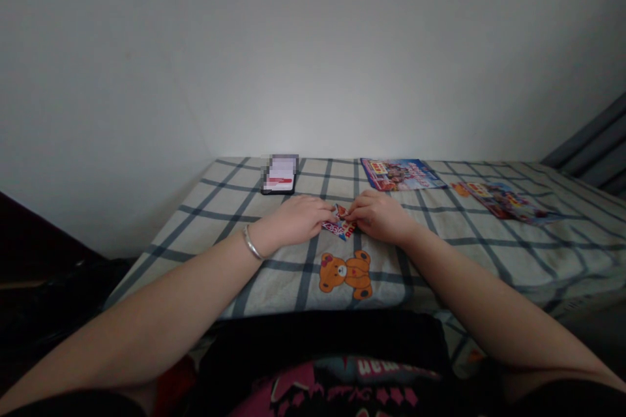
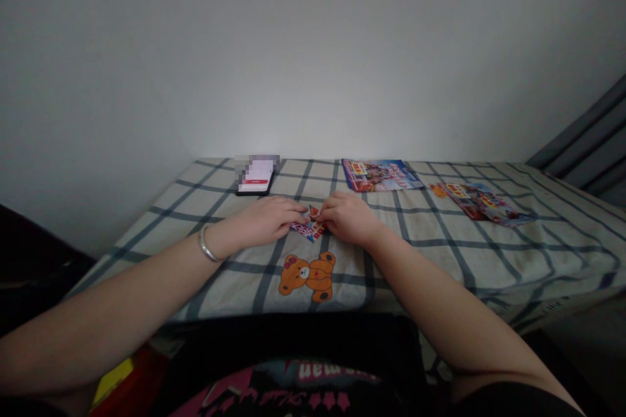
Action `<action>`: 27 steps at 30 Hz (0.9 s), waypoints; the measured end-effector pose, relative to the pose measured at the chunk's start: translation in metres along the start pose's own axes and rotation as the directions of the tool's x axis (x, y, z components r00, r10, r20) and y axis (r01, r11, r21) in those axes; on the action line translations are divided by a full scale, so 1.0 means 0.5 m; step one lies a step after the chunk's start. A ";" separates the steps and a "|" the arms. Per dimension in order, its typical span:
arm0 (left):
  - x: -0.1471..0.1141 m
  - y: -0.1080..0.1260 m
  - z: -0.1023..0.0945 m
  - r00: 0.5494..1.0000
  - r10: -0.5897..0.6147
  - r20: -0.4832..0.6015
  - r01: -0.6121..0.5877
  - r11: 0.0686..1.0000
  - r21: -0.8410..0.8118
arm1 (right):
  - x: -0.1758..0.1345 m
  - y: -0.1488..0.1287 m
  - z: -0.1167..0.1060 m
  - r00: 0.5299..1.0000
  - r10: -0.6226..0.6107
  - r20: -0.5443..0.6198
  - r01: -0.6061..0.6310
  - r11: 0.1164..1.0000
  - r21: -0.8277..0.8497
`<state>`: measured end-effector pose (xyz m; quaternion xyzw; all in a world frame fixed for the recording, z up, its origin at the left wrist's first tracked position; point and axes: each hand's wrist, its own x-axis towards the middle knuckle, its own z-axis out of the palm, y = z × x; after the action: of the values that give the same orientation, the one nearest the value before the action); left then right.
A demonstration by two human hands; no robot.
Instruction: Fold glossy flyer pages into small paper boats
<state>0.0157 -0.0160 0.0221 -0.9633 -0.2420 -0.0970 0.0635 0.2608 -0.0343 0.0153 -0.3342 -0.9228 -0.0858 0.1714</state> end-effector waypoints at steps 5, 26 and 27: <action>-0.003 0.000 -0.003 1.000 -0.015 -0.008 0.015 1.000 -0.016 | -0.001 -0.002 -0.005 1.000 -0.017 0.004 0.017 1.000 -0.008; -0.014 -0.007 -0.021 0.999 0.000 0.040 0.004 0.994 -0.113 | -0.017 0.020 -0.018 0.997 0.009 0.076 -0.013 0.998 0.057; -0.014 -0.008 -0.023 0.999 0.002 0.046 0.003 0.993 -0.115 | -0.018 0.021 -0.019 0.996 0.017 0.082 -0.021 0.998 0.051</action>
<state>0.0057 -0.0177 0.0322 -0.9673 -0.2375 -0.0888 0.0021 0.2766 -0.0343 0.0209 -0.3417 -0.9277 -0.0465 0.1429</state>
